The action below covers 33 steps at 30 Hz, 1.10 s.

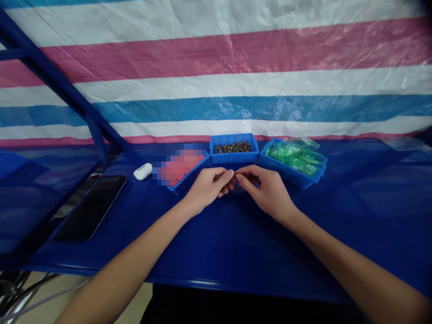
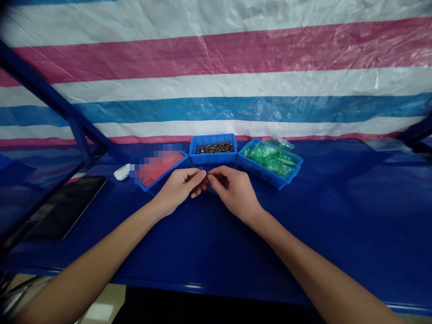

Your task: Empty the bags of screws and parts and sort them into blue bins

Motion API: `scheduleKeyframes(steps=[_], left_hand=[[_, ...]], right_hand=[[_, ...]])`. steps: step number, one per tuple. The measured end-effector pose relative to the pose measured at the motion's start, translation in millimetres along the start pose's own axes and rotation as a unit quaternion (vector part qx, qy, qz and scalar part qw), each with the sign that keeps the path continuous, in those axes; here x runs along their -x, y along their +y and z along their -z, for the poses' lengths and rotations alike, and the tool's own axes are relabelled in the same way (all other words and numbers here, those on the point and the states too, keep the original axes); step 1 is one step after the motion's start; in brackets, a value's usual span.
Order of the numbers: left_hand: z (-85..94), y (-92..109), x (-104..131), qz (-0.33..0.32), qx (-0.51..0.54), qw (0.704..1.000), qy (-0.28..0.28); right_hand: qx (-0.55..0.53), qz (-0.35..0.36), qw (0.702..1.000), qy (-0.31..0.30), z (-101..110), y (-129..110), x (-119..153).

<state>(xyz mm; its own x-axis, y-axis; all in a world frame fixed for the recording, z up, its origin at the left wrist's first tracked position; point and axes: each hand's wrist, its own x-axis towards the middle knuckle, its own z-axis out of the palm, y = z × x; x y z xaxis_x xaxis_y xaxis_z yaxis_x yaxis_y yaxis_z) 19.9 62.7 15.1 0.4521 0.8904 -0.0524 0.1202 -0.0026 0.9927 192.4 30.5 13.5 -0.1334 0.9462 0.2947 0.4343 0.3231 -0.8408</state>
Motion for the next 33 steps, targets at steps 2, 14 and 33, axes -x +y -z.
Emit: scheduleKeyframes(steps=[2, 14, 33], left_hand=[[0.6, -1.2, -0.5, -0.004, 0.002, 1.000, -0.004], [-0.3, -12.2, 2.7, -0.120, -0.214, 0.968, 0.056], [0.3, -23.5, 0.2, -0.147, -0.152, 0.972, 0.098]], right_hand=[[0.014, -0.004, 1.000, -0.004, -0.4, 1.5, -0.1], [0.026, -0.061, 0.997, -0.046, 1.2, 7.1, -1.1], [0.082, -0.024, 0.993, -0.083, -5.0, 6.6, -0.8]])
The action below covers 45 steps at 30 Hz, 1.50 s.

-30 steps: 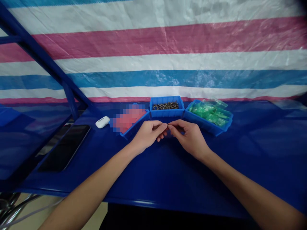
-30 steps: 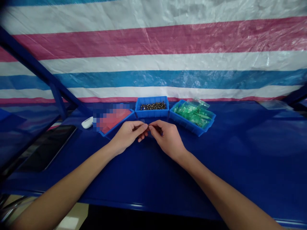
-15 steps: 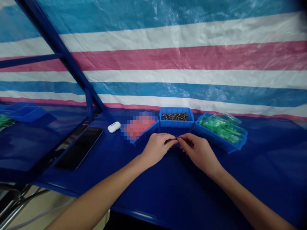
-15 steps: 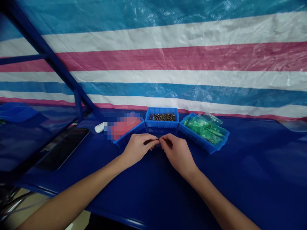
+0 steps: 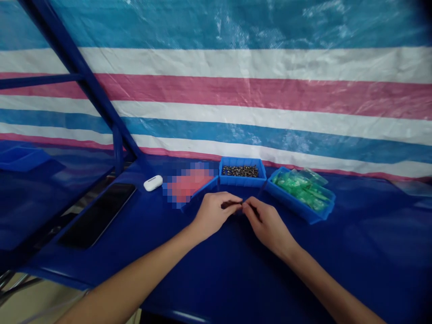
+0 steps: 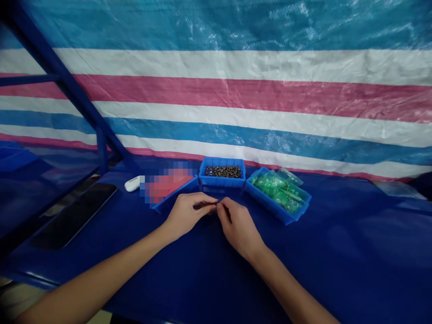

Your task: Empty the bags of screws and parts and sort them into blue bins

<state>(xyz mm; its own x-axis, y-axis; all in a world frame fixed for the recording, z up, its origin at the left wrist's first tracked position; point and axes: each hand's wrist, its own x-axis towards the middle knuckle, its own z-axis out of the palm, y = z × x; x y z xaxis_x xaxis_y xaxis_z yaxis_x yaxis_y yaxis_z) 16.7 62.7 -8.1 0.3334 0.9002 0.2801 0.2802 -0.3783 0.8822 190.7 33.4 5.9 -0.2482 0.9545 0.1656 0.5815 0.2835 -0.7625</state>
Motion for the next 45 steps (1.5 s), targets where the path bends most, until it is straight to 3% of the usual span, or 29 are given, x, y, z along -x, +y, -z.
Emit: scheduleKeyframes(steps=[5, 14, 20, 26, 31, 37, 41, 45], left_hand=[[1.6, -0.9, -2.9, 0.062, 0.099, 0.993, -0.018], [5.9, 3.3, -6.2, -0.027, 0.071, 0.997, -0.010], [8.0, 9.4, -5.2, -0.006, 0.073, 0.997, -0.032], [8.9, 11.4, -5.8, 0.024, 0.037, 0.997, -0.056], [9.4, 9.3, -7.4, 0.065, -0.011, 0.996, -0.060], [11.1, 14.3, -9.9, 0.131, 0.080, 0.979, -0.134], [10.4, 14.0, -8.9, 0.163, 0.127, 0.969, -0.134], [11.0, 11.0, -8.5, 0.148, 0.129, 0.972, -0.128]], right_hand=[[-0.056, -0.011, 0.998, -0.019, 8.5, -1.6, -2.1], [-0.150, -0.037, 0.984, -0.092, 12.3, -1.5, -2.0], [-0.210, -0.063, 0.968, -0.126, 11.2, -2.0, -1.3], [-0.085, -0.004, 0.995, -0.059, 13.6, 0.5, -3.2], [0.009, 0.057, 0.998, -0.011, 12.2, 3.7, -3.5], [0.094, 0.152, 0.984, 0.015, 10.0, 9.6, -2.6], [0.138, 0.173, 0.975, 0.019, 9.0, 12.3, -3.1], [0.164, 0.183, 0.969, 0.011, 9.9, 11.3, -3.9]])
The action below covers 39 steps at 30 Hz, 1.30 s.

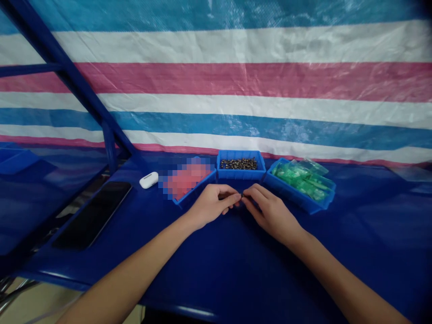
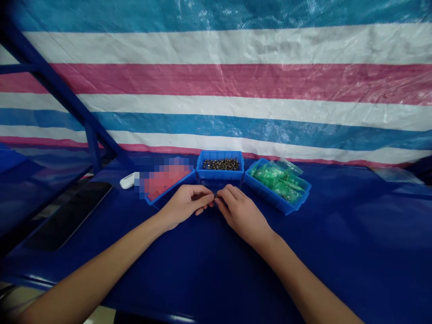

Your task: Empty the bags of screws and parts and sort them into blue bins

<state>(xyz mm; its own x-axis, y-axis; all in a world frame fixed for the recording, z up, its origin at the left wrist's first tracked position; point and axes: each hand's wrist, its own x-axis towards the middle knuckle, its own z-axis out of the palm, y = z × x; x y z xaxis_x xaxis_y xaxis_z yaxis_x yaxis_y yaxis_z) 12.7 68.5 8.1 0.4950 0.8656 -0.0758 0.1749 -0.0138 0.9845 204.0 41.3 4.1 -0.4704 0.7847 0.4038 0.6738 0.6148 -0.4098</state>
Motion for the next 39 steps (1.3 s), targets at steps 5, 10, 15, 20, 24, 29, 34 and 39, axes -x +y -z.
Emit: scheduleKeyframes(steps=[5, 10, 15, 20, 24, 29, 34, 39], left_hand=[[3.4, 5.6, 1.7, 0.011, -0.042, 0.999, 0.000], [7.1, 11.2, 3.4, 0.035, -0.032, 0.999, -0.011], [8.7, 10.9, 3.5, 0.030, -0.039, 0.998, -0.027], [6.5, 7.9, 2.7, -0.022, -0.083, 0.996, -0.013], [4.0, 3.7, 2.7, -0.067, -0.119, 0.990, 0.036], [1.8, 2.0, 4.4, -0.190, -0.189, 0.960, 0.084], [-2.1, 3.8, 6.3, -0.210, -0.166, 0.958, 0.100], [-4.0, 6.8, 6.5, -0.112, -0.146, 0.978, 0.096]], right_hand=[[0.058, 0.042, 0.997, -0.015, 4.8, -0.1, -0.9], [0.119, 0.091, 0.988, -0.026, 7.0, 0.9, -0.9], [0.155, 0.112, 0.980, -0.048, 6.0, 1.0, -1.6], [0.083, 0.074, 0.993, -0.042, 5.0, -0.1, -0.9], [-0.065, -0.011, 0.997, -0.034, 6.0, -1.4, -0.7], [-0.209, -0.098, 0.971, -0.057, 11.0, -3.6, -2.0], [-0.256, -0.130, 0.956, -0.052, 17.4, -4.4, -3.2], [-0.179, -0.080, 0.980, -0.039, 18.1, -2.5, -3.7]])
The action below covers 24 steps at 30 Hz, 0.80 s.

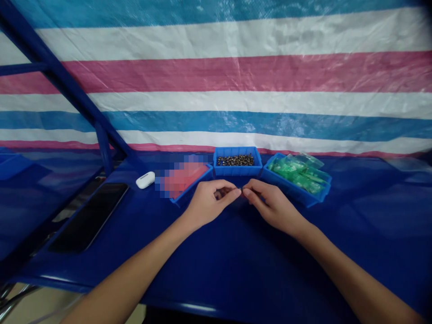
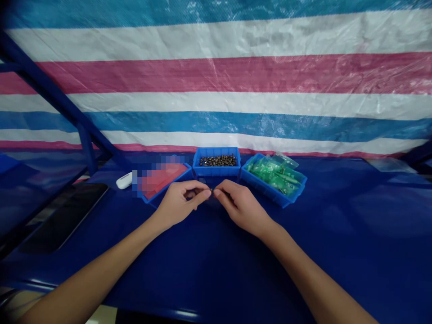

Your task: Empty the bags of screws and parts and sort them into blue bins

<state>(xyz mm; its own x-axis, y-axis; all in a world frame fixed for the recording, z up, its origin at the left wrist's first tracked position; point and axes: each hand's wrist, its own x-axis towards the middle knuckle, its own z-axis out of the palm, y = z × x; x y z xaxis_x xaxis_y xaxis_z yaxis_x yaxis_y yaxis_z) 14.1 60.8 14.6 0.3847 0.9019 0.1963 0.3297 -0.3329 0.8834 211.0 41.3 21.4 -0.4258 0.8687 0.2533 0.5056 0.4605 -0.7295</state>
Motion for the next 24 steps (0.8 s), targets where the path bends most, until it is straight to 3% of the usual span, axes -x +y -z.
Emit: scheduleKeyframes(steps=[5, 13, 18, 24], left_hand=[[-1.2, -2.0, -1.9, 0.062, 0.026, 0.997, -0.042], [0.8, -7.1, -4.9, 0.081, 0.062, 0.991, -0.084], [1.7, -8.9, -4.8, 0.060, 0.064, 0.992, -0.087], [1.7, -4.5, -2.0, 0.004, -0.013, 0.999, -0.042]], right_hand=[[0.106, 0.065, 0.992, -0.002, -4.8, 5.8, 0.1], [0.204, 0.120, 0.972, -0.008, -8.3, 9.2, -0.7], [0.176, 0.108, 0.978, -0.013, -9.6, 8.1, -0.4], [0.100, 0.076, 0.992, -0.013, -7.1, 7.0, 0.2]])
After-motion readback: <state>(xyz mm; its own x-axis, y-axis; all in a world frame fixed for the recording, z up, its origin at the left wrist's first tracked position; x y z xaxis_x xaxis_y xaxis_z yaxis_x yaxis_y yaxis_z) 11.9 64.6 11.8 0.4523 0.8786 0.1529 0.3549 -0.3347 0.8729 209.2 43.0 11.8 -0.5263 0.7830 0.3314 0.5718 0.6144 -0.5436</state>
